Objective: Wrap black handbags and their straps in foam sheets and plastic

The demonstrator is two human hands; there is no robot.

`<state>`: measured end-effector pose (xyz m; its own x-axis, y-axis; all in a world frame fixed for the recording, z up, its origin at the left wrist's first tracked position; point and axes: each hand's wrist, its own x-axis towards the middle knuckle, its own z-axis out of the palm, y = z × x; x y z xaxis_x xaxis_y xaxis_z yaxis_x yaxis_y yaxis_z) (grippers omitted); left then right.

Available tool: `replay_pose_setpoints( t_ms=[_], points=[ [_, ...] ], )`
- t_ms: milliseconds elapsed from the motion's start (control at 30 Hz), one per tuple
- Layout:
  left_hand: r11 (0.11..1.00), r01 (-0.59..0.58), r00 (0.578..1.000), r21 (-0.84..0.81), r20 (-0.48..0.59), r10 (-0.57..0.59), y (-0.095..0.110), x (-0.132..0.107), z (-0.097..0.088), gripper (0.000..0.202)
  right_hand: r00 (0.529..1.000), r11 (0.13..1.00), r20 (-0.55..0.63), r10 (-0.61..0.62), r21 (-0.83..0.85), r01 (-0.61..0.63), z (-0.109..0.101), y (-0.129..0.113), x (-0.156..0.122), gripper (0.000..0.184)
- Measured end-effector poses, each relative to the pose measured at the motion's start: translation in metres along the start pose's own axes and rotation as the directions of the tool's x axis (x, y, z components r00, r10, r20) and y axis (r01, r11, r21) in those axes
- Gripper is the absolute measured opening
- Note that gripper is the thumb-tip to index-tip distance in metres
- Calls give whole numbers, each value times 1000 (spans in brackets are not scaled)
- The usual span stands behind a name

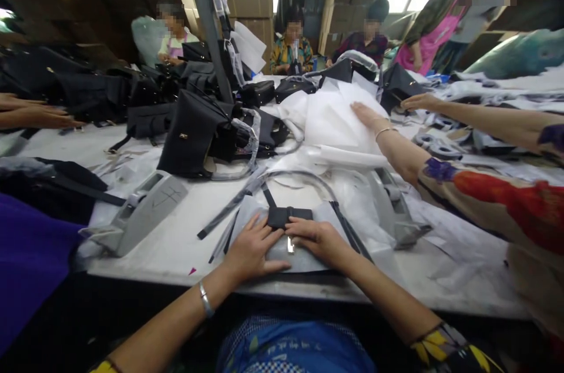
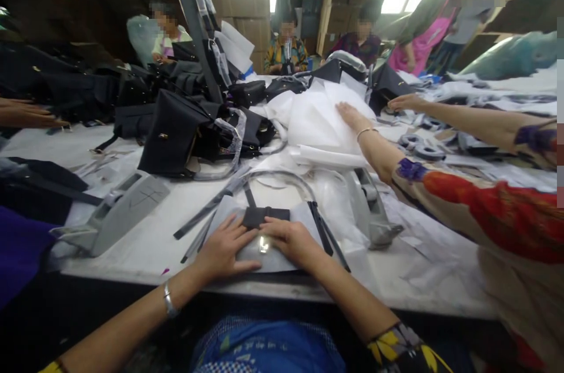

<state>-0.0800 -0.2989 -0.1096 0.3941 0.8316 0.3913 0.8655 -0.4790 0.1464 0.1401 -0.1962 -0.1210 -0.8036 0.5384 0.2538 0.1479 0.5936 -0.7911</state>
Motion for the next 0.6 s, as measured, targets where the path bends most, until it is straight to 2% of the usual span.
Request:
replay_pose_setpoints(
  t_ms=[67, 200, 400, 600],
  points=[
    [1000, -10, 995, 18, -94, 12, 2, -4, 2, 65, 1000, 1000, 3, -1, -28, 1, 1, 0, 0, 31],
    [996, -83, 979, 23, -184, 85, 5, -11, 4, 49, 1000, 997, 8, -15, -75, 16, 3, -2, 2, 27],
    [969, -244, 942, 26, -230, 244, 3, -12, 3, 36, 998, 987, 8, -69, -142, 70, 5, -6, 3, 26],
    [963, -267, 924, 34, -275, 266, 3, -12, 5, 32, 991, 965, -60, -120, -240, 102, 6, -12, 3, 24]
  ],
)
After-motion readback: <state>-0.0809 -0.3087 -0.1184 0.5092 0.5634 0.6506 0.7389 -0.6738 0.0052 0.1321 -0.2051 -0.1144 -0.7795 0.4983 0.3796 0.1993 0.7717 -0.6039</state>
